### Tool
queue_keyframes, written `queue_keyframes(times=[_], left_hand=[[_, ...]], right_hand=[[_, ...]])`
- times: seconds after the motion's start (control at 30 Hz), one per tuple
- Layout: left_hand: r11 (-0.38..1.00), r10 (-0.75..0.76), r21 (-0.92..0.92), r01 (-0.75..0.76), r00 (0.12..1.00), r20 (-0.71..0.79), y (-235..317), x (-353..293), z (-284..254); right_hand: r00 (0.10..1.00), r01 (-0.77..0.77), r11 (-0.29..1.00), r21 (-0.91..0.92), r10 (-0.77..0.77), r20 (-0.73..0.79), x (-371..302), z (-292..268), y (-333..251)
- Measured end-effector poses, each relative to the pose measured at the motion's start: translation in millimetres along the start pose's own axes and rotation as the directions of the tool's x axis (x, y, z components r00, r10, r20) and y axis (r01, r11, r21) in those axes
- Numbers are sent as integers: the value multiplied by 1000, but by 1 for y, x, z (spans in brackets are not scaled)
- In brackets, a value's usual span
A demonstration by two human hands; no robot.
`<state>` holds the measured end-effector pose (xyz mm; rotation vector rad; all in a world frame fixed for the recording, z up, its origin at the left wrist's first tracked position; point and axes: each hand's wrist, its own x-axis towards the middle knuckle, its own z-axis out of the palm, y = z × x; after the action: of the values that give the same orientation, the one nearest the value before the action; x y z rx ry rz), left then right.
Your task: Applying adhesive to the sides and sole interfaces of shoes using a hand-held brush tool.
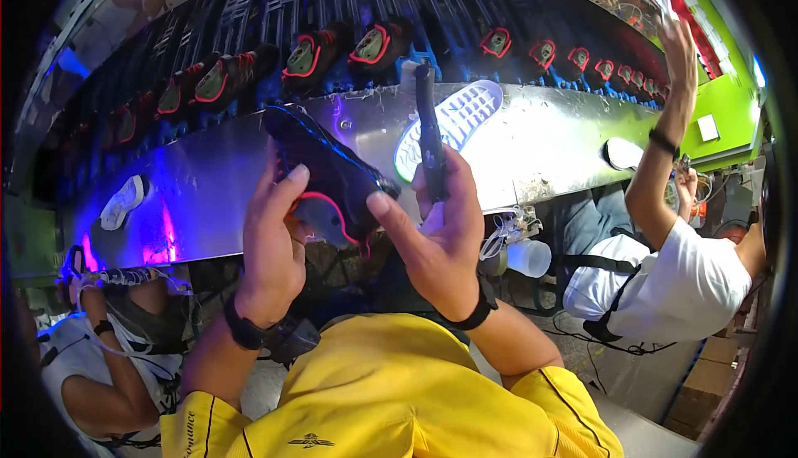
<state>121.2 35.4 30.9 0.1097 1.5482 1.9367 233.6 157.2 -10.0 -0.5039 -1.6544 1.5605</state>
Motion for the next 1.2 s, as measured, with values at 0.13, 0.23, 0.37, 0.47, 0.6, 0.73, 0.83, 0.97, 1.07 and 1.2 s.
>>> queue_keyframes(times=[0.13,0.23,0.37,0.47,0.6,0.73,0.83,0.97,1.07,1.2], left_hand=[[998,58,-38,-57,998,24,-3,4,9],[998,42,-51,-40,998,38,0,17,14],[1000,-13,2,13,995,101,13,54,23],[987,-2,161,-25,986,167,24,96,49],[637,210,598,-486,856,472,11,201,99],[103,294,736,-669,727,620,-8,266,177],[-32,268,778,-627,745,611,-50,322,193],[-104,128,821,-561,811,570,-70,351,194],[-169,224,725,-667,691,687,-36,342,167],[-539,180,751,-381,819,544,8,334,87]], right_hand=[[991,-101,994,27,103,-87,15,-1,-13],[975,-167,980,105,180,-133,22,-31,-31],[932,-251,963,97,268,-245,17,-71,-24],[925,-302,944,133,324,-199,8,-97,-11],[878,-346,914,210,395,-270,-3,-109,5],[869,-400,899,179,434,-239,-1,-118,11],[902,-362,926,109,378,-207,-2,-121,15],[881,-388,911,142,412,-234,-6,-126,23],[867,-424,895,136,445,-225,-9,-130,25],[874,-404,908,110,419,-248,-11,-128,37]])
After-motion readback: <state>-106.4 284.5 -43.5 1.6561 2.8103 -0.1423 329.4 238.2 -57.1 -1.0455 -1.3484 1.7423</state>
